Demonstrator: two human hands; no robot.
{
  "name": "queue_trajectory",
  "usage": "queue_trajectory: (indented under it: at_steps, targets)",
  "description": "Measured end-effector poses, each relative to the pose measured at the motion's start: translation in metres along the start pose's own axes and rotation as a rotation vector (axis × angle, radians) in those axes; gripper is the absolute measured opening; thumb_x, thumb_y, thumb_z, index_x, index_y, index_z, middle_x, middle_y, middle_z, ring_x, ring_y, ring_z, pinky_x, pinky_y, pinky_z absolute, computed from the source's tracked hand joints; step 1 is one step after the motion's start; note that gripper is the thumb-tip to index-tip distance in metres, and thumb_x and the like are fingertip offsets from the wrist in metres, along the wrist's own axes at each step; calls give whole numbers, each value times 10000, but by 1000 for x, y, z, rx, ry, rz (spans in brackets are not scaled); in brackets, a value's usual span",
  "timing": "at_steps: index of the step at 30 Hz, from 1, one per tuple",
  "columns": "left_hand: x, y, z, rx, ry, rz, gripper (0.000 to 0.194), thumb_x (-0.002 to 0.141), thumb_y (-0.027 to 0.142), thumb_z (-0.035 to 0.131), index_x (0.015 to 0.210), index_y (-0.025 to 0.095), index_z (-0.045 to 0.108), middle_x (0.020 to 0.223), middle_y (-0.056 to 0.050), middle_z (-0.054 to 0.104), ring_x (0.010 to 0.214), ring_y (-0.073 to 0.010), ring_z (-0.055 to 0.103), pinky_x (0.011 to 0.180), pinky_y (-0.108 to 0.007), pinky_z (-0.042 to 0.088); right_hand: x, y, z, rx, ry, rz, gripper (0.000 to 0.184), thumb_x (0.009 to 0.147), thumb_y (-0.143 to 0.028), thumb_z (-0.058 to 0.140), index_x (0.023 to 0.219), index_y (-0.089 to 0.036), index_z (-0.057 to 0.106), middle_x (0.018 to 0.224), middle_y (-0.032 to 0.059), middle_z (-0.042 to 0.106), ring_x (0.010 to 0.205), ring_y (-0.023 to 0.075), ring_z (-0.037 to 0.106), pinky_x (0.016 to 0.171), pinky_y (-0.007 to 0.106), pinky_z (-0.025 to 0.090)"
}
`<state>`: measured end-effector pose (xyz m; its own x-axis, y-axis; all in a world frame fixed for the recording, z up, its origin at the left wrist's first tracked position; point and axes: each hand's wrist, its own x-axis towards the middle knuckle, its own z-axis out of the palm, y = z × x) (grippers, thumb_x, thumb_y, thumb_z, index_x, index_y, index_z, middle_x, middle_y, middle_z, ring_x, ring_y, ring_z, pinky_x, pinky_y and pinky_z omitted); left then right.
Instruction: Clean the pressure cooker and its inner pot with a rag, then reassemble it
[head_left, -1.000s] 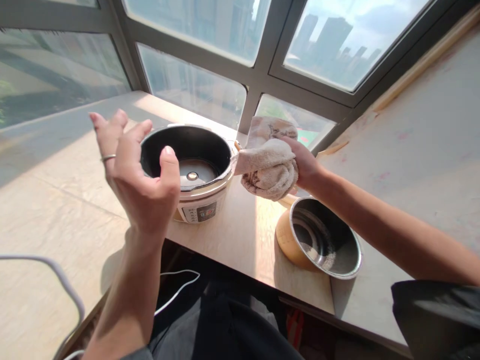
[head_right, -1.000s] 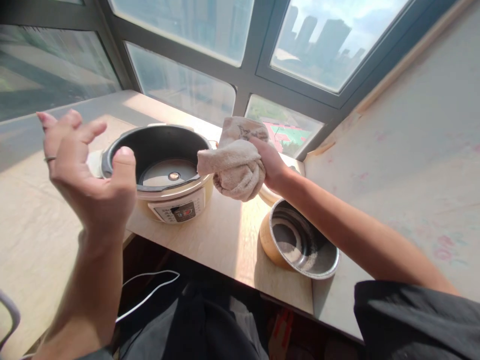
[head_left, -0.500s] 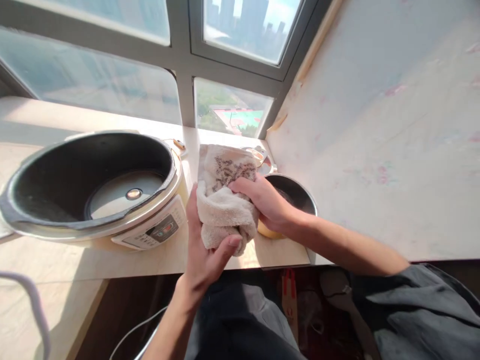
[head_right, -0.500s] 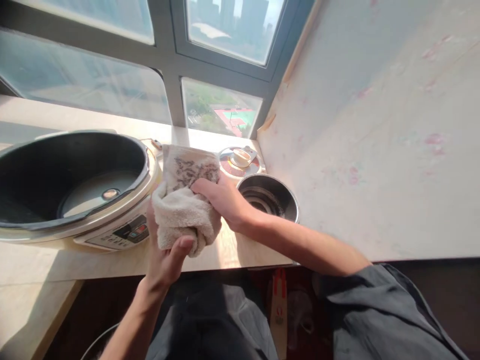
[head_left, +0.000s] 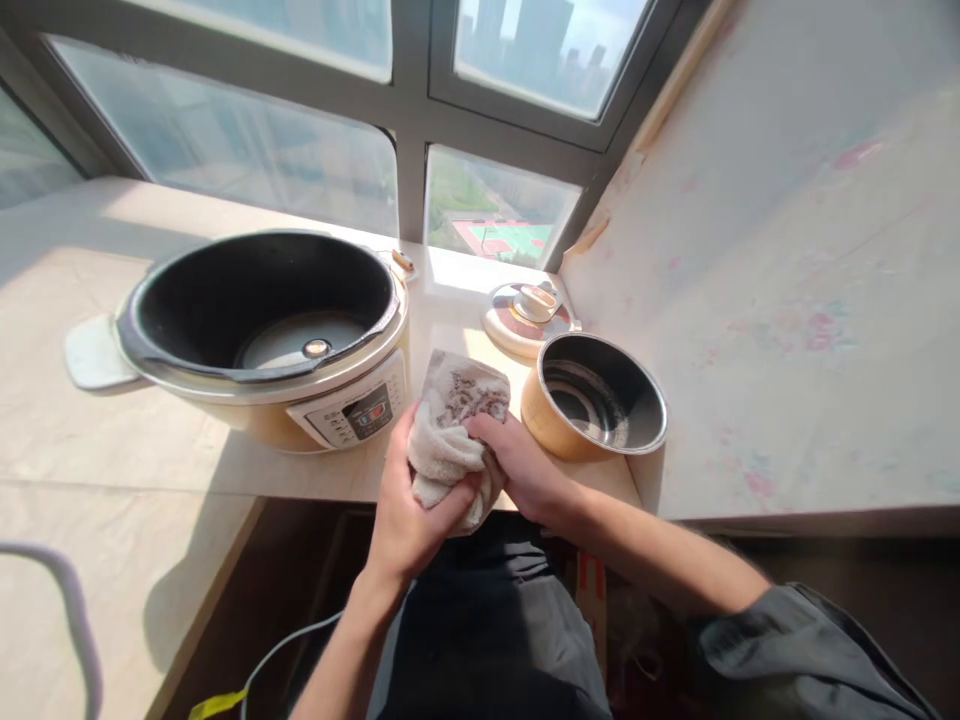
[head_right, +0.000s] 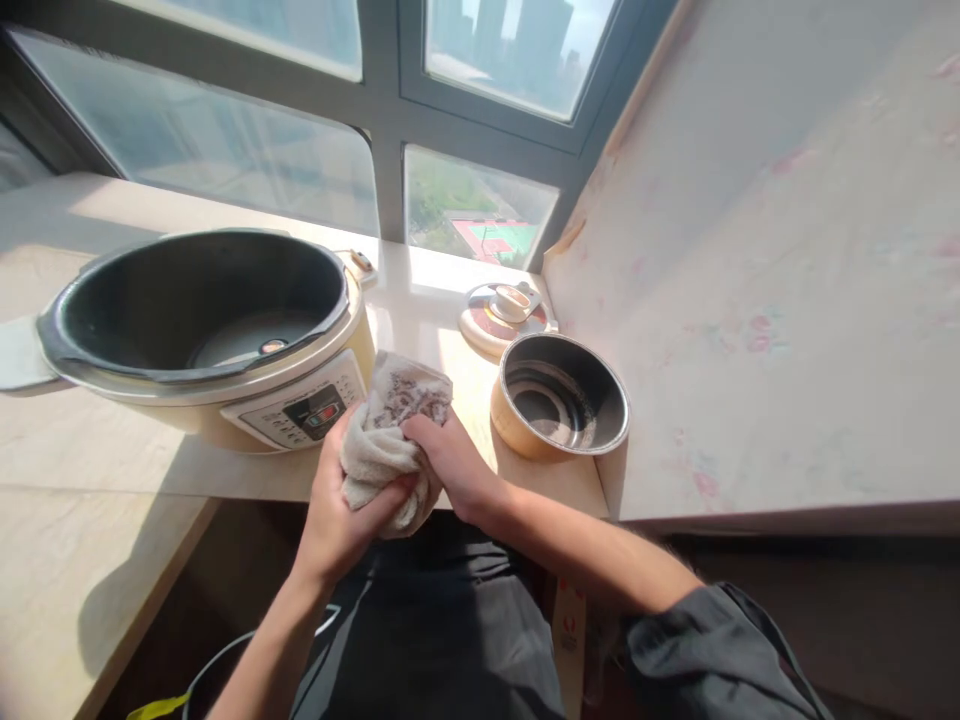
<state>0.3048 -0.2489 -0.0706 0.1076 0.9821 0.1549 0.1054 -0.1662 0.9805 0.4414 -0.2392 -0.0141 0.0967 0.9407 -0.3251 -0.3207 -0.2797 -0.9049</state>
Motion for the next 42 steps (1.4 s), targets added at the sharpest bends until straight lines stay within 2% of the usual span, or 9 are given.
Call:
queue_trajectory:
  at_steps: [6,11,14,17,23,27,30,35,42]
  targets:
    - [-23,0,-17,51,145,10,738,697,350,788,1393,243,568,1356,-92,665,1240,-337,657,1087,-458,537,-21,23,4,41,-111,121,333,692,-366,772,990,-229,720,907,27,770,895,274,716,776,363,559]
    - [-19,5,-32,100,260,26,690,677,324,796,1333,225,605,1309,-87,688,1196,-325,673,1062,-442,547,-28,31,-4,49,-220,70,400,795,-464,788,1147,-287,716,1220,47,749,1133,280,683,904,373,544]
    - [-8,2,-41,175,295,-19,640,698,308,771,1313,232,614,1300,-86,697,1203,-320,670,1065,-442,536,-25,42,-16,39,-159,126,489,784,-528,806,1195,-287,699,1231,86,737,1178,292,669,922,395,531]
    - [2,-8,-40,294,219,-106,626,705,281,762,1314,242,622,1267,-96,720,1177,-333,684,1044,-464,541,-17,52,-29,-13,-78,170,597,740,-527,845,1243,-259,669,1220,124,734,1159,305,679,917,420,530]
    - [14,-51,-1,434,54,-32,698,755,290,787,1425,245,594,1402,-148,668,1325,-375,608,1130,-524,480,4,75,-53,-186,19,27,623,699,-427,872,1255,-247,658,1221,115,702,1148,295,672,913,421,556]
    - [23,-85,30,574,127,141,731,772,290,781,1461,182,560,1386,-189,646,1309,-380,598,1114,-542,485,15,100,-71,-267,46,-93,629,694,-418,842,1263,-234,650,1265,128,698,1178,305,669,991,465,543]
    - [34,-103,47,689,198,256,753,813,324,755,1496,116,515,1408,-230,609,1311,-393,571,1126,-561,458,20,116,-85,-344,93,-148,616,733,-448,799,1284,-227,635,1301,151,689,1203,320,664,963,475,564]
    - [50,-112,70,804,211,316,772,819,359,746,1508,104,509,1427,-237,595,1305,-405,551,1087,-542,471,20,129,-109,-431,215,-183,575,781,-491,763,1271,-208,660,1312,168,697,1160,323,691,965,486,573]
    - [58,-109,98,886,213,230,751,857,442,698,1527,157,513,1476,-213,593,1343,-410,534,1046,-560,455,11,138,-139,-394,299,-182,511,844,-594,726,1170,-200,720,1194,146,748,1047,290,727,818,389,625]
